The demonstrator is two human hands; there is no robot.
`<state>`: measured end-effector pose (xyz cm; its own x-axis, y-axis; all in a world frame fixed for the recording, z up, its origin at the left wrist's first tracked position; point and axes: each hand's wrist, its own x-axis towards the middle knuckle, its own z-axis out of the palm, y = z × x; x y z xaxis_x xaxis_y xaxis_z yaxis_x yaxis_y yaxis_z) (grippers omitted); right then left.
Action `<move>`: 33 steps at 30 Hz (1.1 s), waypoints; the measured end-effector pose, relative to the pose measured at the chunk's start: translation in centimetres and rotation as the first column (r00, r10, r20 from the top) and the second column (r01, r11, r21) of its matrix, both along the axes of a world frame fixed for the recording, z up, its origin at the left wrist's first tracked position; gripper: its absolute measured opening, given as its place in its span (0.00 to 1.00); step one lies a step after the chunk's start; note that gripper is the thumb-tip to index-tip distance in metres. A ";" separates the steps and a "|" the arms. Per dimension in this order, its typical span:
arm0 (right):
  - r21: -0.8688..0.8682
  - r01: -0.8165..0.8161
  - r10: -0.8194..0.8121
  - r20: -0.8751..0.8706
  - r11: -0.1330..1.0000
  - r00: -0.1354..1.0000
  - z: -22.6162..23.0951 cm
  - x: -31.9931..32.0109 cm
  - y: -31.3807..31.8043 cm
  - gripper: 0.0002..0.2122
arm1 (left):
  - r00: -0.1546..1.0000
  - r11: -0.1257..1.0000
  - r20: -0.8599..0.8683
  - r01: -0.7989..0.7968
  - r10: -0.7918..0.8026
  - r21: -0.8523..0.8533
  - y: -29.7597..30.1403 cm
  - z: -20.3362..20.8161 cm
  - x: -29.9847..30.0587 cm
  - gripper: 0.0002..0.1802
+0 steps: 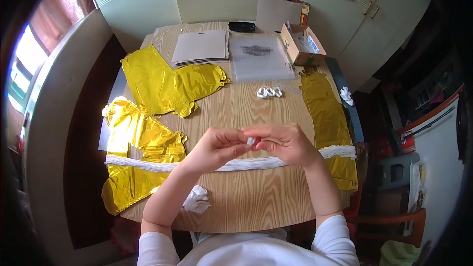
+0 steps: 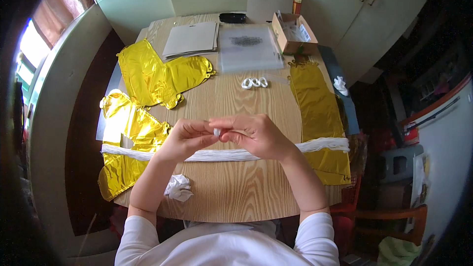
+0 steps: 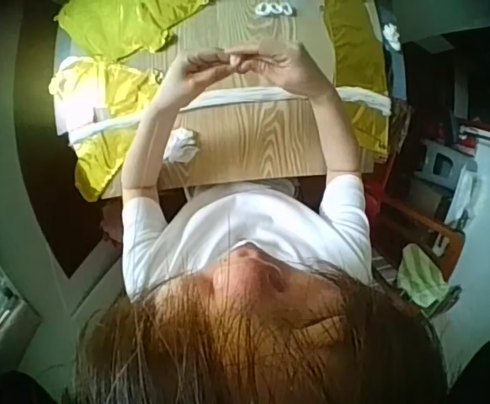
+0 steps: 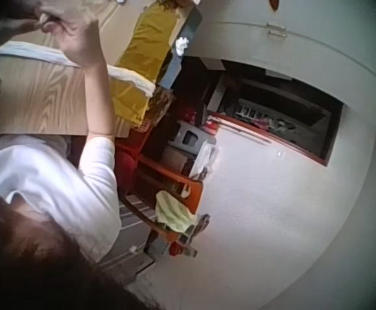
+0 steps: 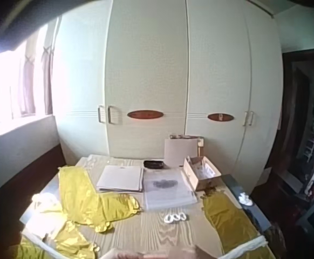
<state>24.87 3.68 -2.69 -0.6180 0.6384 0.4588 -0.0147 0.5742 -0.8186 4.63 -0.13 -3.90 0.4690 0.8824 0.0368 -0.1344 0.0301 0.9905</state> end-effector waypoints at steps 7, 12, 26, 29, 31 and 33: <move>-0.254 0.052 -0.053 0.003 0.966 0.999 -1.1 -0.3 -0.2 0.06 | 0.993 0.979 0.095 0.090 -0.073 -0.184 0.5 -0.5 -0.1 0.07; -0.349 0.005 -0.005 0.001 0.937 1.000 -1.3 -0.4 -0.2 0.04 | 0.976 0.963 0.198 0.139 -0.093 -0.232 0.7 -0.7 -0.2 0.07; -0.497 -0.051 0.006 -0.093 0.866 0.996 -2.3 -0.6 0.5 0.04 | 0.951 0.952 0.309 0.089 0.006 -0.293 1.3 -1.3 -0.4 0.10; -0.529 0.080 -0.132 -0.061 0.845 0.989 -2.3 -0.9 1.1 0.03 | 0.973 0.963 0.203 -0.054 0.110 -0.266 1.5 -1.7 -0.4 0.11; -0.535 0.176 -0.222 -0.021 0.826 0.975 -3.4 -0.3 2.2 0.02 | 0.971 0.960 0.145 -0.151 0.188 -0.237 1.9 -2.0 -0.4 0.11; -0.462 0.339 -0.381 0.001 0.820 0.924 -5.4 1.4 5.2 0.03 | 0.951 0.944 0.137 -0.242 0.277 -0.226 2.1 -1.9 -0.5 0.11</move>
<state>26.26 8.90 -8.05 -0.2744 0.9551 0.1113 0.0368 0.1261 -0.9913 4.14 2.00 -5.76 0.2255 0.9691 -0.0998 -0.3254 0.1714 0.9299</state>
